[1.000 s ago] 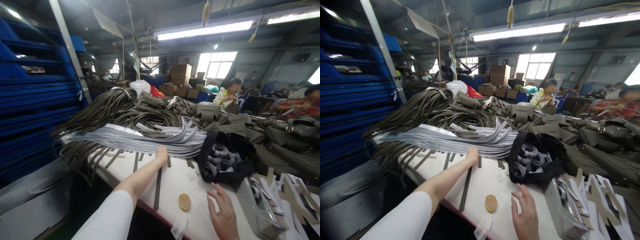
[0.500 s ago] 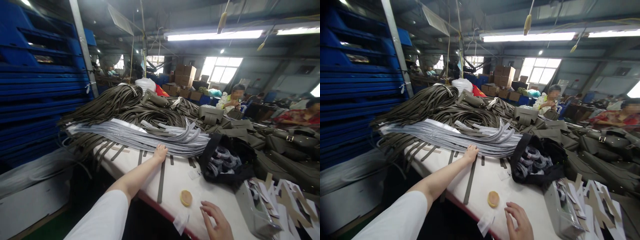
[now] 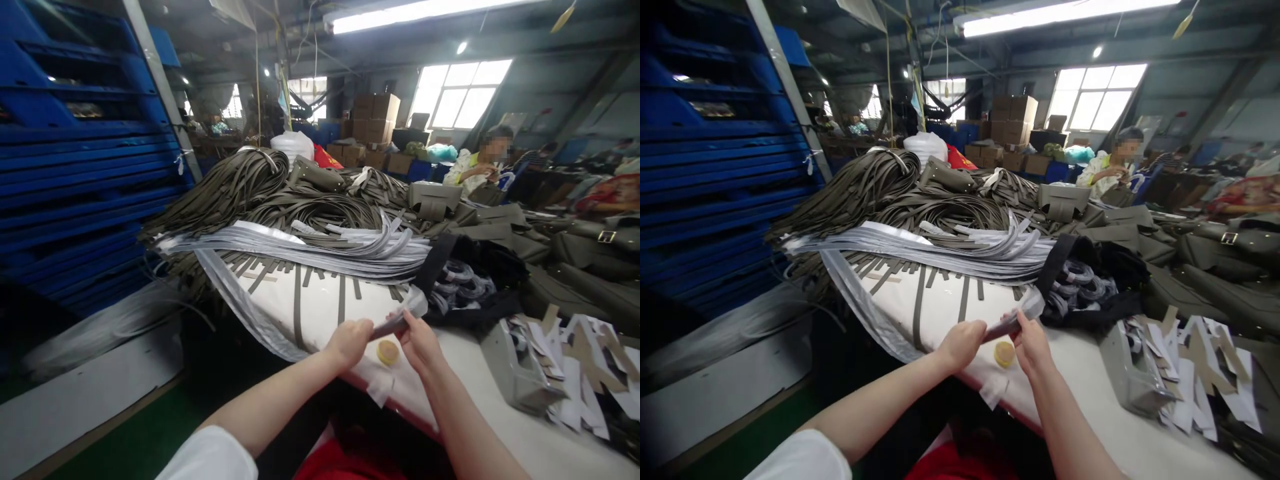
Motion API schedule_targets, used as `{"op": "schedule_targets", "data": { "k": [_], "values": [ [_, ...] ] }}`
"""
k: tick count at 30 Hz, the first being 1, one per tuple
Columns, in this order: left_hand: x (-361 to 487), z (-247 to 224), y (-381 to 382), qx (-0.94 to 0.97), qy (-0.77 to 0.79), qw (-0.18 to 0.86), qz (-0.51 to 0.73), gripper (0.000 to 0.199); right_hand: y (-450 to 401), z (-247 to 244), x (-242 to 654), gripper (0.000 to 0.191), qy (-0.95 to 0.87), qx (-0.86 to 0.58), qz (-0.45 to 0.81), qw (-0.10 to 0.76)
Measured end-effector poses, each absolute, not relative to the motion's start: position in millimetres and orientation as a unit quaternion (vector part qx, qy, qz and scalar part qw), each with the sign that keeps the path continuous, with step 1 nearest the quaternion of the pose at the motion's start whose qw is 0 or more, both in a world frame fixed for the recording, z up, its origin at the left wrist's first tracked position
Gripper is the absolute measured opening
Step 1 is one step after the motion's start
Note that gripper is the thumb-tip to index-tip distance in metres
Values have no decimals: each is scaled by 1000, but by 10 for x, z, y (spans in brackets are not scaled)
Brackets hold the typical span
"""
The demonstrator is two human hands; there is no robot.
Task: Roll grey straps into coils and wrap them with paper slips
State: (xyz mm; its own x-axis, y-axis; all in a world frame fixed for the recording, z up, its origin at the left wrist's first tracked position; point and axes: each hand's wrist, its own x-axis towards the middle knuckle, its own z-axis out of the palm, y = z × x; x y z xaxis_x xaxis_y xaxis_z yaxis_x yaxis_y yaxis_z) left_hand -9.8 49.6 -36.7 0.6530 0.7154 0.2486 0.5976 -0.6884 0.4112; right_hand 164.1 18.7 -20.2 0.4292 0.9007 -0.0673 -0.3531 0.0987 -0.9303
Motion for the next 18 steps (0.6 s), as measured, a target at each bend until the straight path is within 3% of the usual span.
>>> {"op": "schedule_targets", "data": {
  "k": [5,6,9,14,18],
  "values": [
    [11,-434,854,859,415,125,271,23,699,416,1749,40,-367,-463,425,686],
    [12,-425,880,851,420,109,295,33,785,626,1770,40,-397,-446,410,690],
    [-140,-408,973,811,478,53,334,55,977,1319,1849,34,-521,-389,246,719],
    [-1132,-325,1306,683,653,22,327,41,1240,2224,2147,24,-520,-454,134,711],
    [-2214,-276,1373,559,758,35,333,23,1592,2481,2512,19,-480,-508,89,710]
  ]
}}
